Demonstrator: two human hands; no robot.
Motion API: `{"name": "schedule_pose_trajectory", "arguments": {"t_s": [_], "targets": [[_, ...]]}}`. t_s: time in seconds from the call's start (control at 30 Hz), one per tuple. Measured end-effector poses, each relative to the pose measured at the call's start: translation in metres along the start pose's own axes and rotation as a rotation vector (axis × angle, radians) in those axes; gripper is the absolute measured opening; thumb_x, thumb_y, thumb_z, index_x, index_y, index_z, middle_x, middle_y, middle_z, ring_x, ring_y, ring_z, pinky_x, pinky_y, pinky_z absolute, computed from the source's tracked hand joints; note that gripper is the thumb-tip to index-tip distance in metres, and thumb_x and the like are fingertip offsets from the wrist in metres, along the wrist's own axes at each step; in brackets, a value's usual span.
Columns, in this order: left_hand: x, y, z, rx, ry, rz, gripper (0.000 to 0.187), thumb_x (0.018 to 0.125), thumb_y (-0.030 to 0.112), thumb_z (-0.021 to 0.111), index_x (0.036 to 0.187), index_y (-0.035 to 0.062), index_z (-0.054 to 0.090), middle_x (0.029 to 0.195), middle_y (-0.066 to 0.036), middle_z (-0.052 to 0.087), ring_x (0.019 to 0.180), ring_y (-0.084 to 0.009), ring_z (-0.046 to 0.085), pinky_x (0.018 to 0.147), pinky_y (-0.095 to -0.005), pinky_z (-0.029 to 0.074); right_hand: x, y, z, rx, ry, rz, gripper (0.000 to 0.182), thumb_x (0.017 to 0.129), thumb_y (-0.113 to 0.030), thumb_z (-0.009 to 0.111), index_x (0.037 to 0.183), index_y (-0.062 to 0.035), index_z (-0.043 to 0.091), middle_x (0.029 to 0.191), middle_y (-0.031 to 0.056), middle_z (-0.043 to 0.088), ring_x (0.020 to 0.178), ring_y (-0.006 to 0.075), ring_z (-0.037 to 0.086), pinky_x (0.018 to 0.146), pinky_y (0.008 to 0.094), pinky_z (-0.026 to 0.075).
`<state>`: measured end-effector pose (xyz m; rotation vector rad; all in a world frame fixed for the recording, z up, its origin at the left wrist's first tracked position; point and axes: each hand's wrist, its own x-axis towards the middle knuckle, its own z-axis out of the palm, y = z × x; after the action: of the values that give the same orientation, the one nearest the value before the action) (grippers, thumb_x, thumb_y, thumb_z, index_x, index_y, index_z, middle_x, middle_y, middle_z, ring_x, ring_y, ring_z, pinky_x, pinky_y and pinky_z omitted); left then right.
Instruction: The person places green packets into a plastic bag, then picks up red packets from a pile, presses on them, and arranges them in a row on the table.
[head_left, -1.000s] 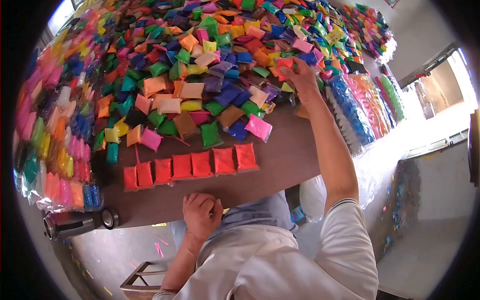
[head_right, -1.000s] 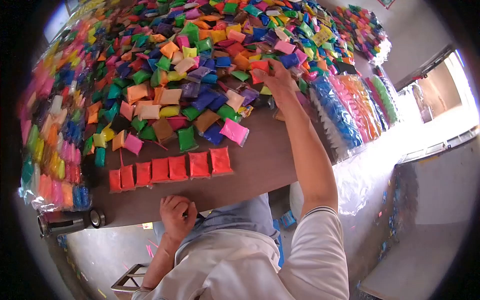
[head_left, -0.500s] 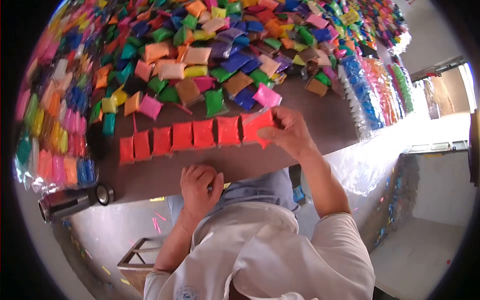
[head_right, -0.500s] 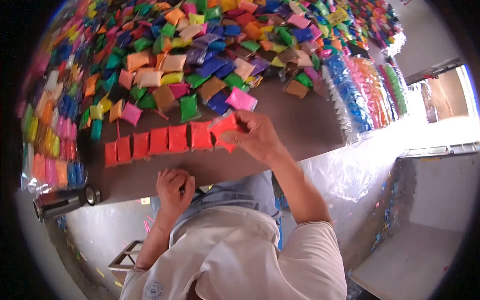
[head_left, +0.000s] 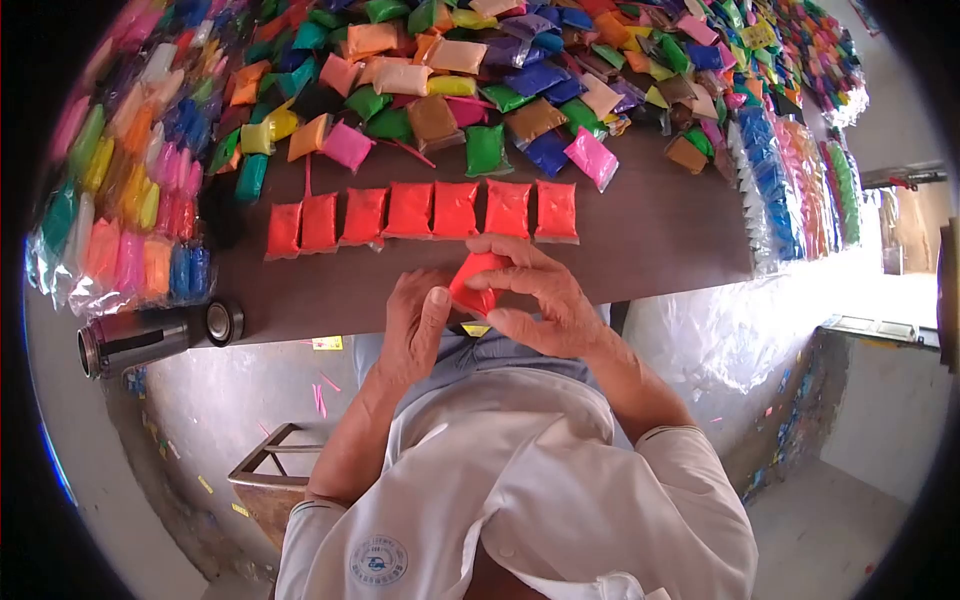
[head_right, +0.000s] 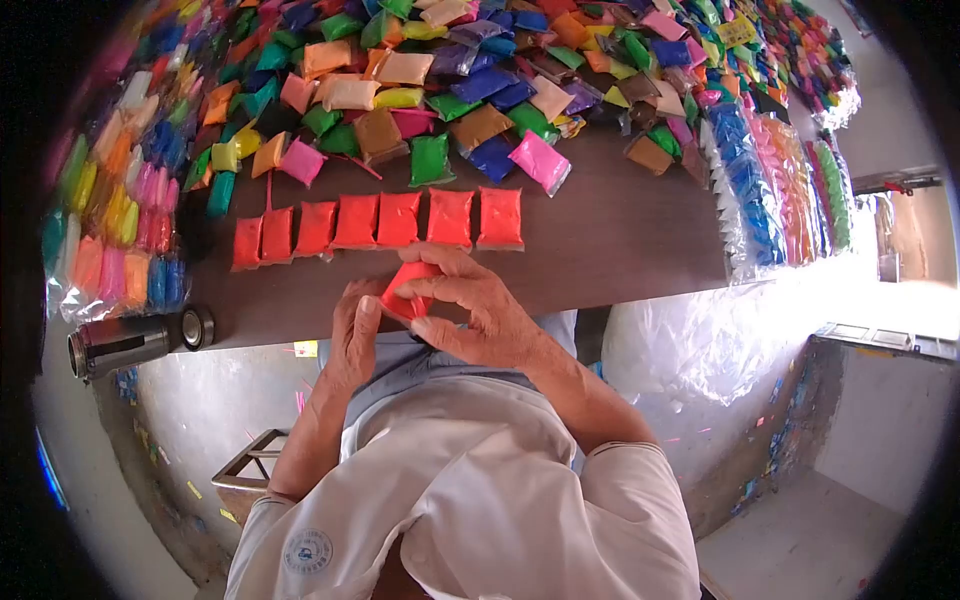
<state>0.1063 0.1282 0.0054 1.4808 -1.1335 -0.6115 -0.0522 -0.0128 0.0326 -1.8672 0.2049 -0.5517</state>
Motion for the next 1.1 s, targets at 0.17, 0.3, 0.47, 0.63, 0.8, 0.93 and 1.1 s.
{"name": "schedule_pose_trajectory", "arguments": {"t_s": [0.17,0.3,0.47,0.63,0.8,0.93,1.1], "targets": [[-0.006,-0.011,0.002,0.034,-0.036,-0.051,0.034,0.101,0.033,0.056,0.092,0.0018,0.067,0.083,-0.013,0.062,0.081,-0.0321,0.052,0.077,-0.0389,0.038,0.008,-0.004,0.019,0.269,0.186,0.08,0.04,0.089,-0.007,0.07,0.128,-0.0005,0.063,0.131,0.0176,0.06,0.12,0.0258,0.06,0.099,0.0376,0.051],[0.003,-0.005,0.002,0.094,-0.049,0.074,0.03,0.099,0.032,0.059,0.096,0.0039,0.069,0.083,-0.012,0.063,0.08,-0.032,0.053,0.076,-0.0397,0.039,0.007,-0.004,0.029,0.578,0.333,0.346,0.036,0.095,-0.013,0.069,0.127,0.004,0.061,0.122,0.0114,0.065,0.107,0.0145,0.064,0.09,0.0295,0.055],[0.003,-0.006,-0.001,0.196,-0.11,0.136,0.029,0.098,0.032,0.06,0.094,0.0055,0.071,0.083,-0.011,0.065,0.08,-0.0318,0.056,0.076,-0.0408,0.04,-0.003,0.006,0.036,0.694,0.25,0.544,0.033,0.096,-0.014,0.07,0.123,0.0031,0.063,0.104,0.0051,0.07,0.092,0.0101,0.065,0.081,0.0262,0.056],[0.004,-0.003,0.0,0.232,-0.116,0.124,0.029,0.097,0.033,0.062,0.09,0.0058,0.07,0.085,-0.011,0.066,0.082,-0.0313,0.056,0.076,-0.0407,0.04,-0.003,0.004,0.042,0.675,0.26,0.492,0.027,0.096,-0.014,0.07,0.118,0.0011,0.066,0.099,0.0016,0.069,0.084,0.0062,0.061,0.072,0.0226,0.052],[0.004,-0.005,0.001,0.213,-0.084,0.144,0.029,0.097,0.032,0.062,0.09,0.0055,0.071,0.085,-0.01,0.066,0.082,-0.0308,0.057,0.077,-0.0407,0.04,-0.004,0.008,0.045,0.672,0.271,0.463,0.025,0.097,-0.015,0.068,0.117,0.0005,0.067,0.099,0.0009,0.068,0.086,0.0056,0.059,0.072,0.0225,0.051],[0.003,-0.004,-0.004,0.22,-0.129,0.116,0.028,0.097,0.033,0.062,0.092,0.0066,0.072,0.087,-0.01,0.067,0.082,-0.0301,0.057,0.078,-0.041,0.04,-0.007,0.007,0.048,0.625,0.286,0.506,0.024,0.099,-0.017,0.066,0.115,0.0006,0.068,0.098,0.0013,0.068,0.088,0.0062,0.06,0.075,0.0236,0.053],[0.004,-0.002,-0.002,0.244,-0.143,0.149,0.027,0.096,0.033,0.064,0.093,0.0082,0.073,0.088,-0.009,0.068,0.083,-0.0288,0.056,0.078,-0.0402,0.04,-0.005,0.009,0.054,0.663,0.357,0.417,0.027,0.101,-0.021,0.065,0.116,0.001,0.067,0.097,0.0016,0.067,0.085,0.0066,0.06,0.071,0.0234,0.052]]}}
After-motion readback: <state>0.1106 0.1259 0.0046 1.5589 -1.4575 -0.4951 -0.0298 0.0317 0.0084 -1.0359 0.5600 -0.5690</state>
